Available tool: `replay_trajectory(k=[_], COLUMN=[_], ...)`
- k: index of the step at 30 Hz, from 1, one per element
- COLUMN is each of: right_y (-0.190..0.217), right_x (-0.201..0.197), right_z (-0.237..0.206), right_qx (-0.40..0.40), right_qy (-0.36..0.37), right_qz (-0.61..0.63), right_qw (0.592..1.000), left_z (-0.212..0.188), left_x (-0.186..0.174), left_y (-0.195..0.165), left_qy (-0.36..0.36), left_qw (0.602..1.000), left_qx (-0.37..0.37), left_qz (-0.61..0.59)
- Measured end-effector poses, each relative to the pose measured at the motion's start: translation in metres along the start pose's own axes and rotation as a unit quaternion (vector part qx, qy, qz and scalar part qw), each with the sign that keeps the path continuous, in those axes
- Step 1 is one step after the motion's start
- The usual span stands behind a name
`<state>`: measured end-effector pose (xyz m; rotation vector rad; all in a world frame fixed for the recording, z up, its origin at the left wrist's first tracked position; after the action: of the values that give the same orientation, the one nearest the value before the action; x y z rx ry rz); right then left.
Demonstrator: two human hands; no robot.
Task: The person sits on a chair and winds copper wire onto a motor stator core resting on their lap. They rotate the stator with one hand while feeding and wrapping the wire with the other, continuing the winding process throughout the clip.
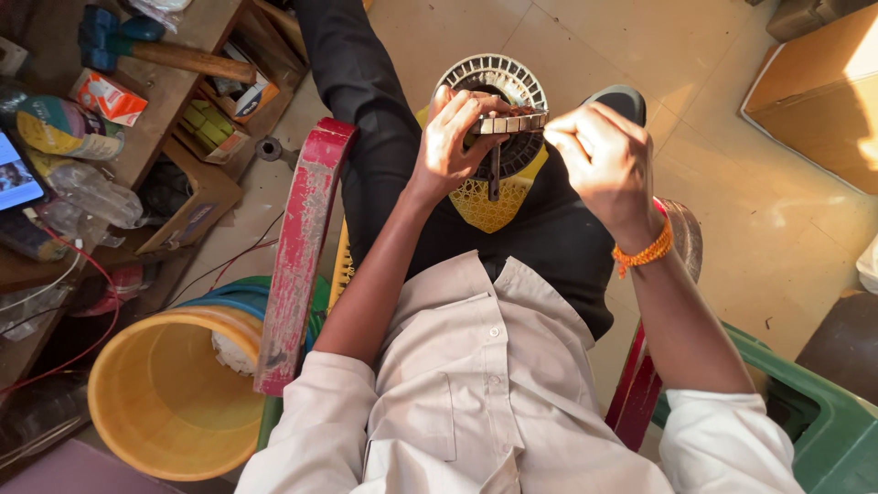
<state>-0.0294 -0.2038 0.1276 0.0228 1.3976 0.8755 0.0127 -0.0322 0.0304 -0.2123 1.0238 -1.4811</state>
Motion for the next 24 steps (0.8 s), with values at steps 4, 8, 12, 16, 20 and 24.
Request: replay_trajectory(k=[4, 8, 12, 16, 20, 24], right_y=[-0.002, -0.022, -0.048, -0.054, -0.046, -0.028], right_x=[0.005, 0.014, 0.029, 0.04, 0.033, 0.026], right_z=[0.021, 0.038, 0.058, 0.068, 0.07, 0.054], right_qx=[0.001, 0.027, 0.052, 0.035, 0.055, 0.126], right_qy=[-0.001, -0.001, 0.04, 0.062, 0.071, 0.092], right_qz=[0.0, -0.026, -0.062, -0.055, -0.048, 0.041], right_qw=[1.0, 0.999, 0.996, 0.996, 0.995, 0.987], left_z=[0.0, -0.002, 0.0, 0.01, 0.011, 0.014], left_x=[0.004, 0.005, 0.002, 0.022, 0.026, 0.017], left_y=[0.002, 0.01, 0.029, 0.068, 0.07, 0.063], left_qy=[0.016, 0.052, 0.116, 0.091, 0.094, 0.122], left_qw=[0.999, 0.995, 0.939, 0.815, 0.825, 0.833], left_qx=[-0.047, -0.084, -0.091, -0.269, -0.233, -0.167], left_qz=[0.012, -0.004, -0.31, -0.505, -0.506, -0.513])
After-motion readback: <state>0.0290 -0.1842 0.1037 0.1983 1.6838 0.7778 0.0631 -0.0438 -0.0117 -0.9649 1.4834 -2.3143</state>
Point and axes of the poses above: each hand's wrist, its own z-axis towards the middle knuckle, its own x-axis out of the palm, y = z × x, the point moved 6 cm from there along z, towards the middle knuckle, and after that the axes turned 14 degrees about y, right-handed, at the moved point
